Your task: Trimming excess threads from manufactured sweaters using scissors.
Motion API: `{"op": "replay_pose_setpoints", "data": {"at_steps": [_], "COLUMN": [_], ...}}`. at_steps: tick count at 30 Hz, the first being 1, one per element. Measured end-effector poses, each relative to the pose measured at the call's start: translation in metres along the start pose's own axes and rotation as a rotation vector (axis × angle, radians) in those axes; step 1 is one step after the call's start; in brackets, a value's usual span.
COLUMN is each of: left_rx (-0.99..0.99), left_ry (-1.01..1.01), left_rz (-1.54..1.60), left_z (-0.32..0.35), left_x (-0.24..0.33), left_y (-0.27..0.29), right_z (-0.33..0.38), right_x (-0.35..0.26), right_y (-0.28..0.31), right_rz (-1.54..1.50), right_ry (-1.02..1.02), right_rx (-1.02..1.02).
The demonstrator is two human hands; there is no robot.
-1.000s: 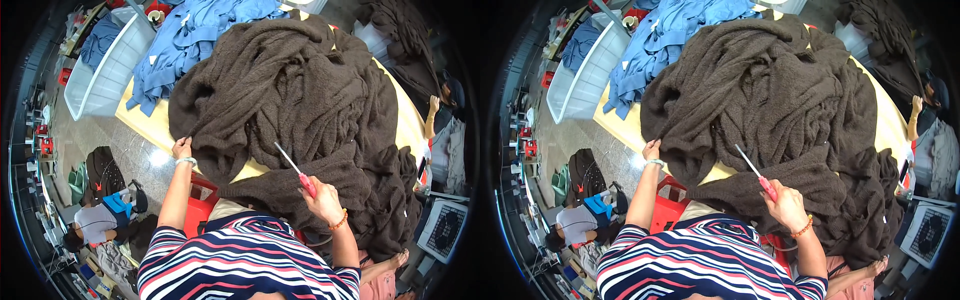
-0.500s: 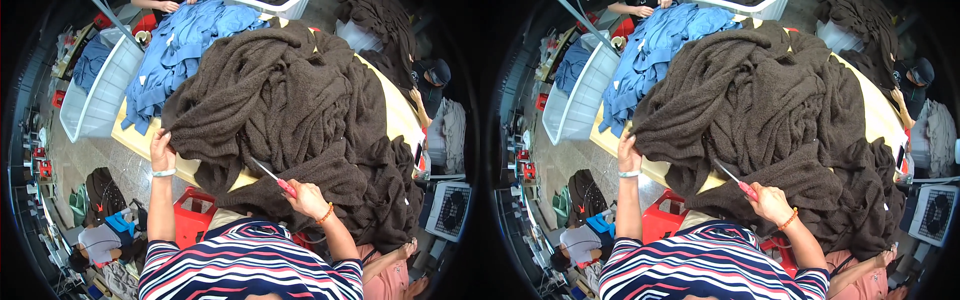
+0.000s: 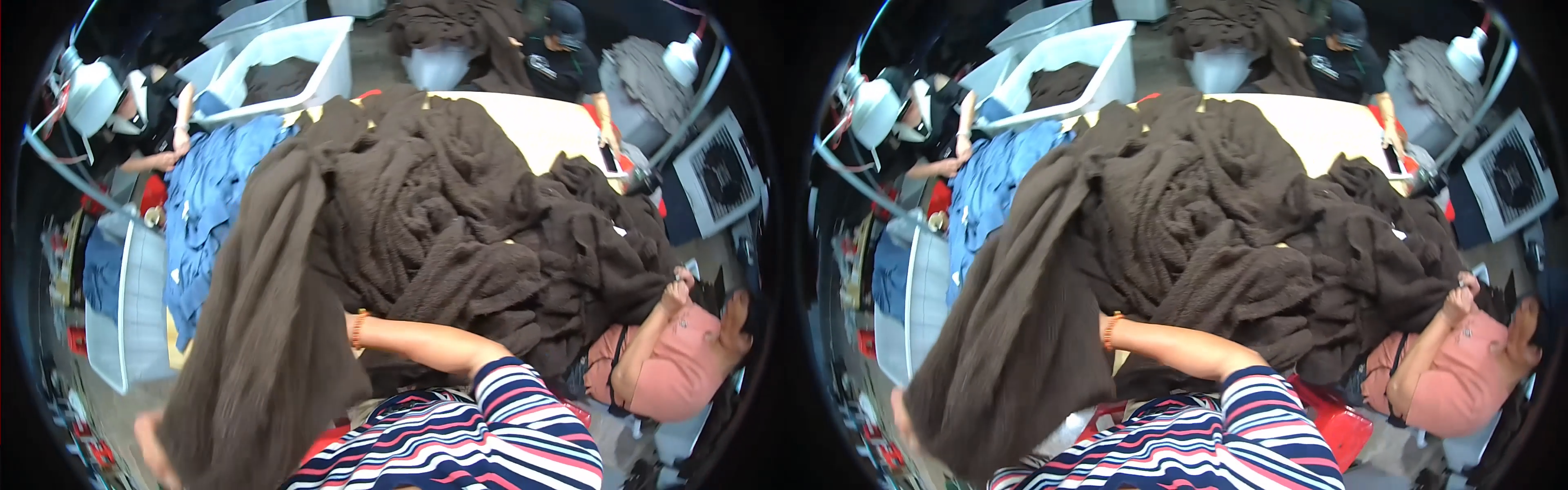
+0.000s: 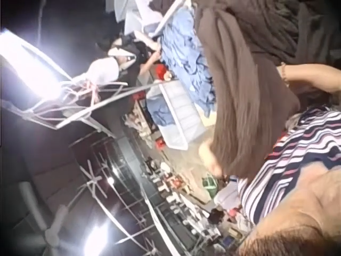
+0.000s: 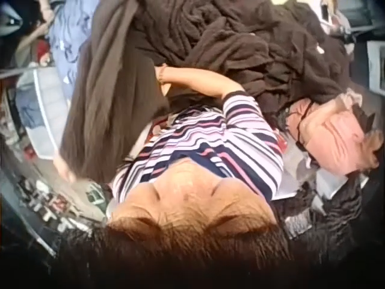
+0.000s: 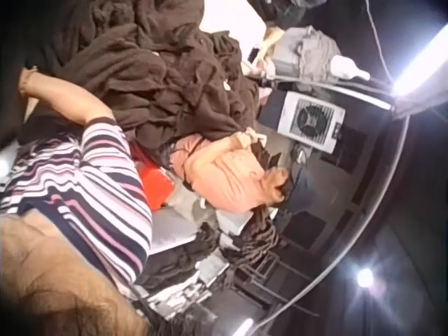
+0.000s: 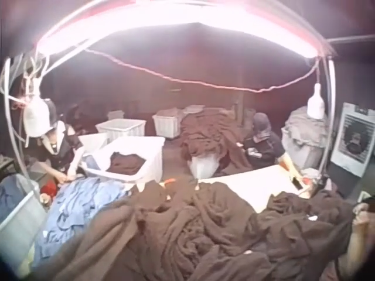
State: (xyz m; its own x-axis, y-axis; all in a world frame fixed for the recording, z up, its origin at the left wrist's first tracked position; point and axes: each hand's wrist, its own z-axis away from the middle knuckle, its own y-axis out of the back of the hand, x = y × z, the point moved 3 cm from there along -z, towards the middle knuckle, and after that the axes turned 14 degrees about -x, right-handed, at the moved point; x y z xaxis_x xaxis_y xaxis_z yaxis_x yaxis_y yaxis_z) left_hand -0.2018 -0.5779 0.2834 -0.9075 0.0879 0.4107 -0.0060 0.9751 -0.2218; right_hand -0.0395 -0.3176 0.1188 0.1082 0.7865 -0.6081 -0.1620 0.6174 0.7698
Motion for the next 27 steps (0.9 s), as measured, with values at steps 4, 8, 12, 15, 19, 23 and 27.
{"op": "replay_pose_setpoints", "data": {"at_steps": [4,8,12,15,19,23,27], "left_rx": [-0.078,-0.149,-0.193,-0.202,-0.188,1.655,2.014], "left_ry": [0.031,0.017,-0.031,-0.073,-0.113,0.016,0.470], "left_rz": [0.052,0.081,0.059,0.002,-0.093,-0.733,-0.540], "left_z": [0.014,-0.014,-0.037,-0.055,-0.093,-0.042,0.113], "left_x": [0.019,0.024,0.022,0.010,-0.037,-0.100,-0.166], "left_y": [0.008,0.053,0.071,0.070,0.048,0.071,0.077], "right_z": [0.011,0.072,0.190,0.291,0.393,0.344,0.352], "right_x": [-0.028,-0.015,0.019,0.030,0.023,-0.002,-0.013], "right_y": [0.022,0.058,0.102,0.103,0.083,0.108,0.063], "right_rz": [-0.089,-0.166,-0.232,-0.279,-0.348,0.464,0.042], "right_ry": [-0.117,-0.234,-0.322,-0.357,-0.389,-0.310,-0.695], "right_rx": [0.189,0.332,0.418,0.449,0.484,-0.037,-0.465]}}
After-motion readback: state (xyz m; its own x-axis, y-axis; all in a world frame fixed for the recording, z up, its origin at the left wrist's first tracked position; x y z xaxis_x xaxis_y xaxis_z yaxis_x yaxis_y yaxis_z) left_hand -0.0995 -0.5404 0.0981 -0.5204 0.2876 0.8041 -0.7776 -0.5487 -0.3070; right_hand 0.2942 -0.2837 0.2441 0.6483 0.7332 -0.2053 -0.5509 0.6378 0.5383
